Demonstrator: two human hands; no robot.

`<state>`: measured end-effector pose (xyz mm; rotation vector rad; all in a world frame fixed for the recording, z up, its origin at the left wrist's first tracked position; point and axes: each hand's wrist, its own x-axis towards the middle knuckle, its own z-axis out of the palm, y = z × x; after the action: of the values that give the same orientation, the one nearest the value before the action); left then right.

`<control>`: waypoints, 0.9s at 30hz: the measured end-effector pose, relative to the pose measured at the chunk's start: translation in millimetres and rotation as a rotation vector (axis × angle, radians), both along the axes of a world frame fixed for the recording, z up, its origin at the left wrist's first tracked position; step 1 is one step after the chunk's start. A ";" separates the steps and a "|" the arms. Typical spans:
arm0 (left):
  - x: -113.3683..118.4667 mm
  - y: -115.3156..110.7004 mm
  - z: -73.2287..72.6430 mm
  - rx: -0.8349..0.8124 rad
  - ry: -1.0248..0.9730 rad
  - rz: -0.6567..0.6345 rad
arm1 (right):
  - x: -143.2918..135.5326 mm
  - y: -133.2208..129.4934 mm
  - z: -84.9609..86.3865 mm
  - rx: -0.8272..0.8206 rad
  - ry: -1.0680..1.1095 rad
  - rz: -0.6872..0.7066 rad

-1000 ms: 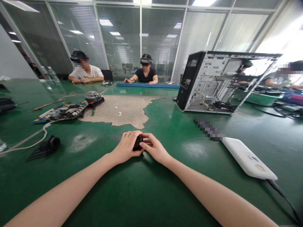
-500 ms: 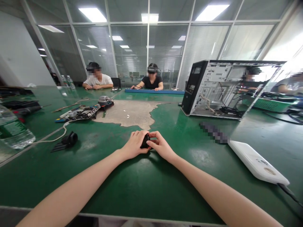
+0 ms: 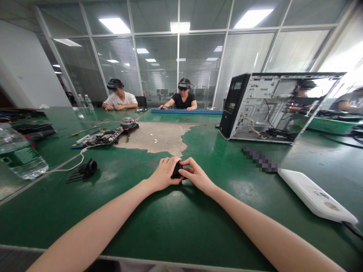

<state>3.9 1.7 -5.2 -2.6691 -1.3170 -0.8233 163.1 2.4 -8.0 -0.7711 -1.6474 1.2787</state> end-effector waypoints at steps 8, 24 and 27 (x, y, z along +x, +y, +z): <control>-0.2 -1.9 3.4 -0.013 -0.001 -0.034 | 2.4 1.6 0.3 -0.011 -0.056 -0.011; -0.6 -1.8 2.1 0.012 0.013 -0.012 | -2.4 2.5 1.1 0.026 -0.044 -0.062; -0.1 -2.0 2.9 0.004 -0.001 -0.023 | -0.5 3.7 0.7 0.048 -0.091 -0.068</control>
<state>3.9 -0.3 -2.3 -2.6859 -1.2865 -0.8282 162.6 6.1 -7.3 -0.8597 -1.7039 1.1680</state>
